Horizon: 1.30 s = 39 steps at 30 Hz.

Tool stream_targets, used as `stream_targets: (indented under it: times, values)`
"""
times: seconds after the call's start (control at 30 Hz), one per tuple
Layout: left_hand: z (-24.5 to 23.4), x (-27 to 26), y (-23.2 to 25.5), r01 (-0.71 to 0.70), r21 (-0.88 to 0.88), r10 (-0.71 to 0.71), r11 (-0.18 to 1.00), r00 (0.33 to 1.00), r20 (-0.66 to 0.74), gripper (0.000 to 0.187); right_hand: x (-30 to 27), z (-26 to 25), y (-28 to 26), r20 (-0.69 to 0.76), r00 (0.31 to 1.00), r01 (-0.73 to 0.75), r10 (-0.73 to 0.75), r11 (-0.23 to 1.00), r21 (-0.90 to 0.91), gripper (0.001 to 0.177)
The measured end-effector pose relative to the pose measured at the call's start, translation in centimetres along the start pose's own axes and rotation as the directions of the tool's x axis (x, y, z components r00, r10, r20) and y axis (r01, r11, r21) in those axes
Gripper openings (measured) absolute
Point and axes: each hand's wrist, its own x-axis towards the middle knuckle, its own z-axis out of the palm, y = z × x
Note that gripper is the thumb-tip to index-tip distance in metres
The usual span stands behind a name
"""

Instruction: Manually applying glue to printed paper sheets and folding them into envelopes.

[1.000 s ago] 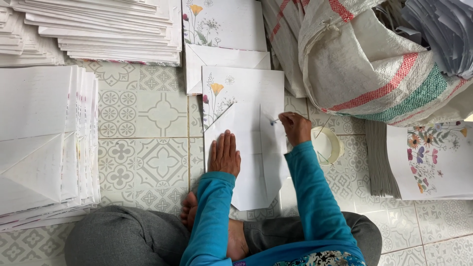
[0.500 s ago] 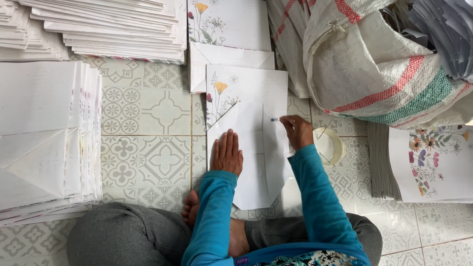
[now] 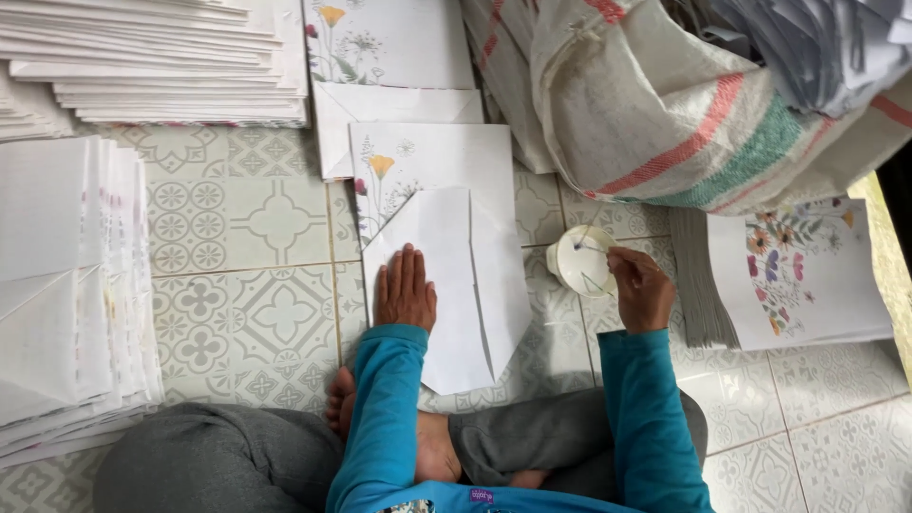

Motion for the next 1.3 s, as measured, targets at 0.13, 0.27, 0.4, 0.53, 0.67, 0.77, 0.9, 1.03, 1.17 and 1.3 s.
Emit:
stream_targets:
  times: [0.13,0.27,0.4,0.53,0.67,0.77,0.9,1.03,1.17,1.3]
  values:
    - [-1.0,0.2,-0.4,-0.057,-0.058,0.047,0.997,0.986,-0.159,0.057,-1.7,-0.6,4.4,0.059,0.996,-0.066,0.07,0.996,-0.066,0.015]
    - [-1.0,0.3,-0.8,-0.104,-0.086,0.064,0.991,0.922,-0.382,0.047,-2.2,0.9,6.0,0.087,0.994,-0.054,0.061,0.995,-0.084,0.013]
    - [-0.3,0.3,-1.2,-0.128,-0.18,0.054,0.975,0.928,-0.37,0.04,-2.3,1.3,6.9,0.104,0.992,-0.064,0.073,0.994,-0.088,0.013]
    - [2.8,0.7,-2.4,-0.104,-0.356,0.013,0.929,0.969,-0.247,0.033,-2.2,-0.5,5.7,0.009,0.996,-0.087,0.087,0.996,-0.01,0.013]
    - [3.1,1.6,-4.4,-0.035,-0.466,0.064,0.884,0.997,0.047,0.041,-2.8,0.0,6.6,-0.002,0.999,-0.055,0.055,0.998,0.011,0.012]
    - [-0.9,1.7,-5.3,0.016,-0.497,0.103,0.868,0.972,0.211,0.045,-4.0,0.5,6.0,0.016,0.999,-0.036,0.036,0.999,0.015,0.012]
    - [-2.5,-0.5,-8.5,-0.045,-0.391,0.162,0.919,0.948,0.273,0.048,-4.9,0.3,5.2,0.049,0.998,-0.029,0.028,0.999,0.017,0.013]
    - [-4.3,-4.9,-10.9,-0.096,-0.334,0.196,0.938,0.94,0.28,0.048,-5.1,0.2,4.6,0.041,0.999,-0.016,0.015,0.999,0.028,0.011]
    - [-2.6,-6.6,-12.6,-0.039,-0.303,0.175,0.952,0.884,0.434,0.062,-5.7,0.1,4.0,0.054,0.999,-0.008,0.006,0.999,0.034,0.012]
    - [-1.9,-6.0,-12.6,-0.042,-0.222,0.148,0.974,0.86,0.489,0.068,-6.1,0.1,4.2,0.058,0.998,0.025,-0.026,1.0,0.011,0.011]
